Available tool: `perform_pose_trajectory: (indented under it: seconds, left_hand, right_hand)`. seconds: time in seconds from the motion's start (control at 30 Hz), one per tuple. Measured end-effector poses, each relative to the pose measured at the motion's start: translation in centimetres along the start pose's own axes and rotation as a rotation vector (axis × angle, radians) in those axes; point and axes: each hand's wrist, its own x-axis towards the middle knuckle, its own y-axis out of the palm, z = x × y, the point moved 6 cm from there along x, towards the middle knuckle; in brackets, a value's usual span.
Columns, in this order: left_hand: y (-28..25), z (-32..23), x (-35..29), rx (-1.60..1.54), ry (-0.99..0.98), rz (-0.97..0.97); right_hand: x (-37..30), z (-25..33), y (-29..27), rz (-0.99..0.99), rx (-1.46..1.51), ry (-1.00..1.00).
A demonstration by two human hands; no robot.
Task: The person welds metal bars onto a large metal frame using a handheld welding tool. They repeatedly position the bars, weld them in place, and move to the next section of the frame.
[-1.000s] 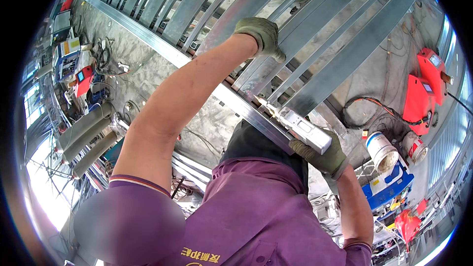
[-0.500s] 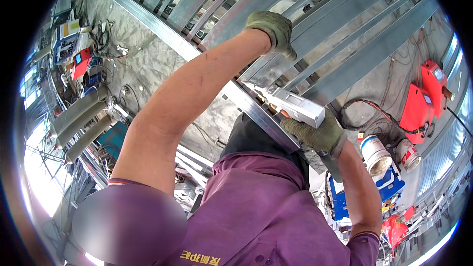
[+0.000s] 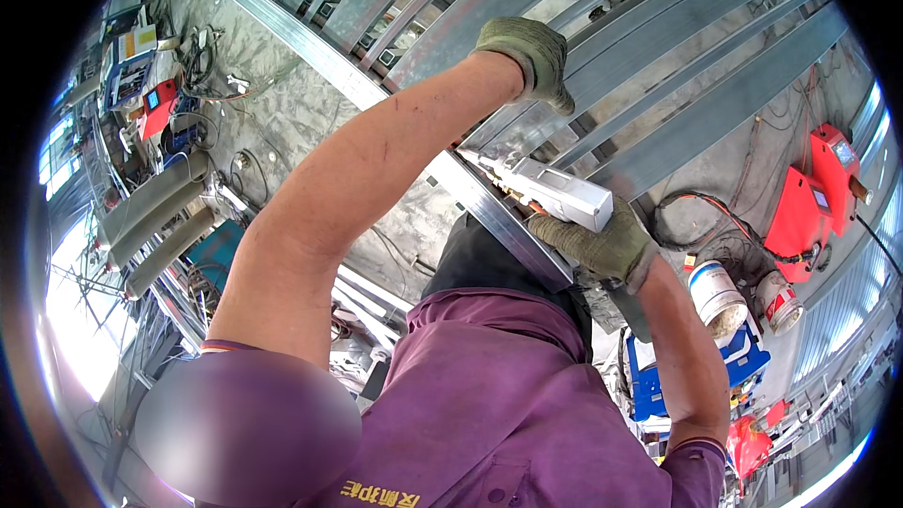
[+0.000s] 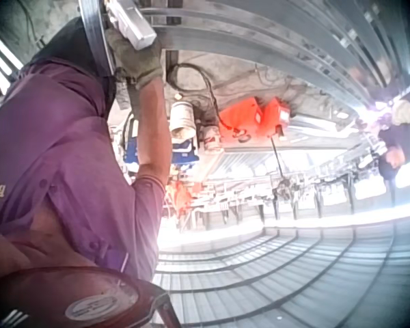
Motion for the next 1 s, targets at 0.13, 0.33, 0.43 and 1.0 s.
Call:
perform_pose_trajectory:
  seconds: [0.13,0.33,0.43,1.0]
  left_hand:
    - [0.1,0.1,0.2,0.001,-0.018,0.006]
    - [0.0,0.3,0.0,-0.003,-0.014,0.014]
    - [-0.2,0.2,-0.2,-0.007,-0.02,0.035]
    - [1.0,0.1,1.0,0.095,-0.022,-0.002]
  right_hand:
    - [0.3,0.8,0.2,0.018,0.017,-0.025]
    - [0.2,1.4,0.2,0.027,0.026,-0.027]
    - [-0.3,1.4,0.0,-0.009,0.018,-0.088]
    - [-4.8,-3.1,-1.2,-0.23,0.13,-0.206]
